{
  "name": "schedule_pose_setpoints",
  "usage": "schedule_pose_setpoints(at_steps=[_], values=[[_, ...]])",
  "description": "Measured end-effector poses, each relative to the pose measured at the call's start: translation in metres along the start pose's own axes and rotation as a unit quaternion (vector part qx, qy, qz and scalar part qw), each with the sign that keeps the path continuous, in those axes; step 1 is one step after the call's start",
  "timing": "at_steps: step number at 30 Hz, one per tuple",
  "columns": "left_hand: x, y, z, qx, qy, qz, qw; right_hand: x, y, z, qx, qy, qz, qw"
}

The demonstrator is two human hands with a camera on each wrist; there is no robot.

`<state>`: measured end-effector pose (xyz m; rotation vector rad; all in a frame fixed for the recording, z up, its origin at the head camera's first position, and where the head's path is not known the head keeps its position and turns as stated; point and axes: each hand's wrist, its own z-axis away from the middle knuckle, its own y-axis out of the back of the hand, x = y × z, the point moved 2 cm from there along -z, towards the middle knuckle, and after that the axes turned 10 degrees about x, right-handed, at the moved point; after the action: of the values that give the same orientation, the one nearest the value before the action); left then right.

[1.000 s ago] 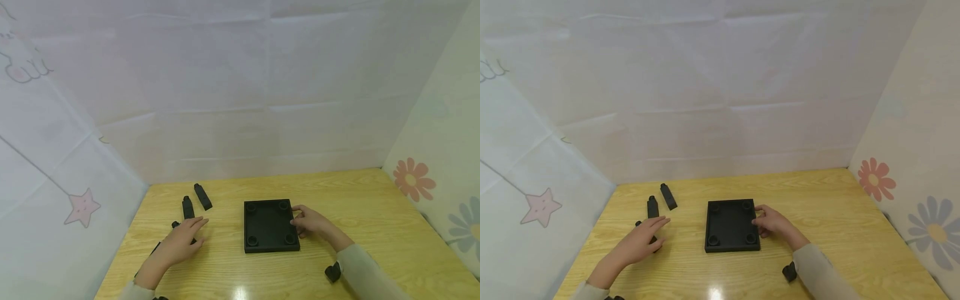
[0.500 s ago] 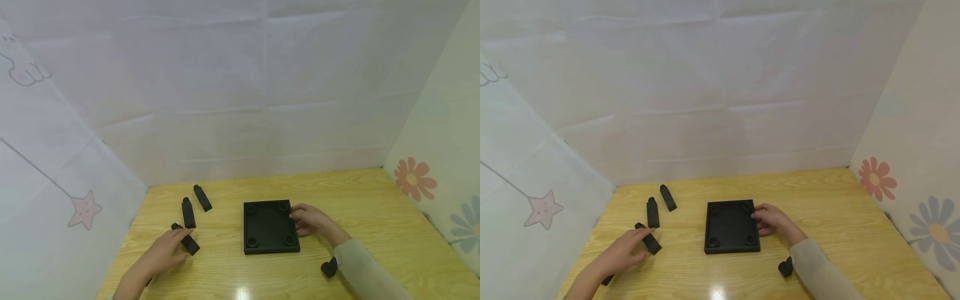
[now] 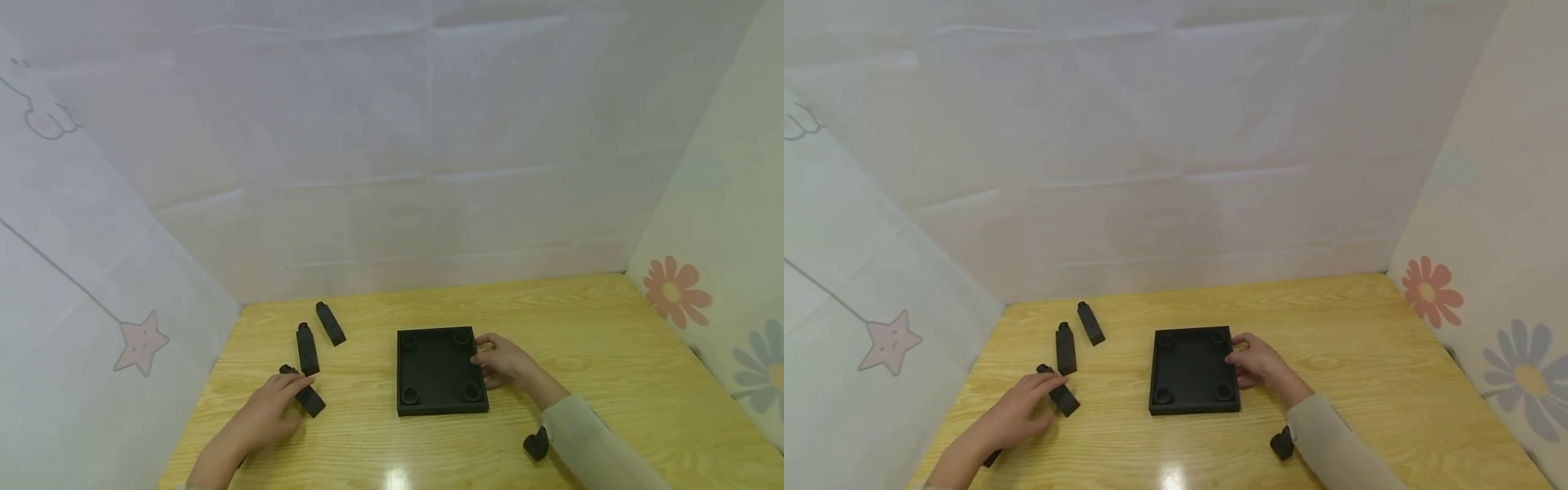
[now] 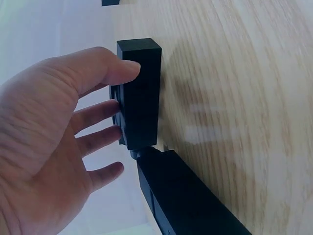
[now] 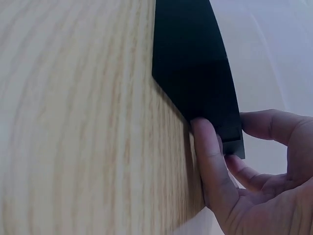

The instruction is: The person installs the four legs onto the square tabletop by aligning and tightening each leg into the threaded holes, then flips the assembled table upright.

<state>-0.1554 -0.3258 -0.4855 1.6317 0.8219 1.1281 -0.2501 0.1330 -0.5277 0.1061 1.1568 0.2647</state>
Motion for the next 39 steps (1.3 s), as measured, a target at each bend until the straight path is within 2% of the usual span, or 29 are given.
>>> schedule_pose_setpoints(at_steps=[4,8,14,21,23,25,29,33,36,39], values=[[0.0,-0.001,-0.004,0.018,-0.023,-0.026,0.9992,0.001,0.0,0.0,0.004,0.005,0.009,1.0],[-0.003,-0.009,-0.01,0.028,-0.043,-0.064,0.9967,0.003,0.001,0.0,0.01,0.008,0.017,1.0],[-0.006,-0.021,-0.018,0.053,-0.081,-0.138,0.9857,0.003,0.002,0.001,0.012,0.007,0.024,1.0],[-0.008,-0.022,-0.022,0.081,-0.095,-0.177,0.9763,0.003,0.001,0.0,0.009,0.006,0.017,1.0],[-0.007,-0.019,-0.021,0.09,-0.093,-0.168,0.9772,0.003,0.001,0.0,0.007,0.009,0.019,1.0],[-0.007,-0.015,-0.019,0.099,-0.081,-0.142,0.9815,0.003,0.0,0.0,0.008,0.01,0.02,1.0],[-0.003,-0.006,-0.014,0.105,-0.03,-0.063,0.992,0.003,0.0,-0.001,0.008,0.01,0.02,1.0],[0.004,0.002,-0.014,0.117,0.007,0.001,0.9931,0.003,0.0,-0.002,0.011,0.013,0.023,1.0],[0.014,0.008,-0.015,0.147,-0.005,0.027,0.9887,0.004,0.001,-0.002,0.011,0.015,0.028,0.999],[0.03,0.014,-0.015,0.183,-0.039,0.034,0.9817,0.006,0.001,-0.003,0.01,0.015,0.03,0.999]])
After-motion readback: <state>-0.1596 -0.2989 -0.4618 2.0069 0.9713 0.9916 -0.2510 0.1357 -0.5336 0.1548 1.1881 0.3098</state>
